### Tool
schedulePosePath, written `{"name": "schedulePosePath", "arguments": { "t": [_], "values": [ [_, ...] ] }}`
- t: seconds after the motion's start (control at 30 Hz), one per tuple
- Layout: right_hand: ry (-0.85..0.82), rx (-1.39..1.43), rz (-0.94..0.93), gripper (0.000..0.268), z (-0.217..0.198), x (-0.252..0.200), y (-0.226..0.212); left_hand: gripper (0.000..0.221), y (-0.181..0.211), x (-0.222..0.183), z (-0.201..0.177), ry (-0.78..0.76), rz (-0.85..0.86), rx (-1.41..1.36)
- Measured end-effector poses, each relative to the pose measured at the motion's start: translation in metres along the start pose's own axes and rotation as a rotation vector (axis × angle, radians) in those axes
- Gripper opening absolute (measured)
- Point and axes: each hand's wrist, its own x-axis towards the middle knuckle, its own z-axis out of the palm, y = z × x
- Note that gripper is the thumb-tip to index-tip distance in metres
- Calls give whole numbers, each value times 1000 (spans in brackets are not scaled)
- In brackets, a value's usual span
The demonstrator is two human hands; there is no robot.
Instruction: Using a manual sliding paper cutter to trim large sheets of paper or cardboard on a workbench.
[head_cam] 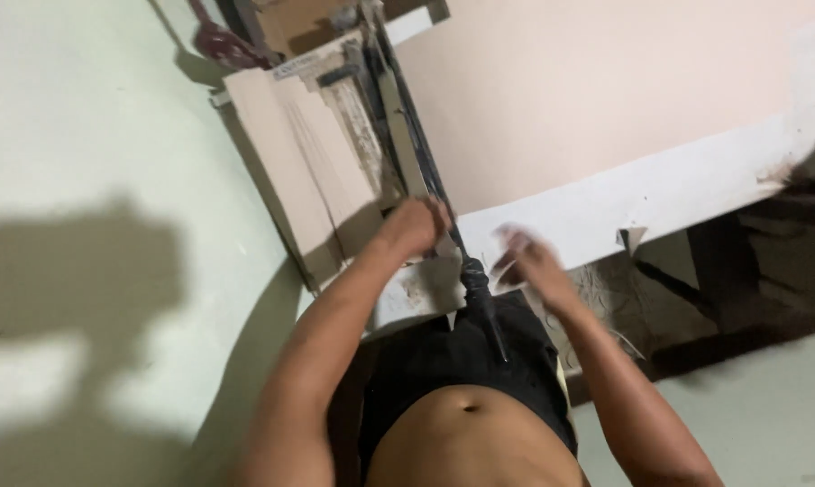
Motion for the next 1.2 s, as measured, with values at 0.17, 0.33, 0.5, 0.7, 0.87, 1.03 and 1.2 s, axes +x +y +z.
{"name": "schedulePosePath", "arguments": {
  "t": [0.17,0.33,0.5,0.7,0.87,1.03,1.2],
  "values": [
    [527,637,51,101,-43,120,84,18,-33,-90,-46,196,902,1148],
    [420,940,-94,39,-55,134,138,15,-31,-90,-93,-10,681,1091],
    [449,807,-95,39,-17,104,105,33,47,-107,-131,-19,419,899],
    [412,616,-159,32,-19,133,99,100,73,-50,-99,201,115,492],
    [299,225,85,47,-26,118,73,106,87,-45,-88,180,-105,623],
    [166,-418,65,54,16,-11,-94,107,75,-33,-83,185,-112,630],
    [51,-730,49,91,84,-19,-22,111,74,-25,-79,182,-113,594]
  ]
}}
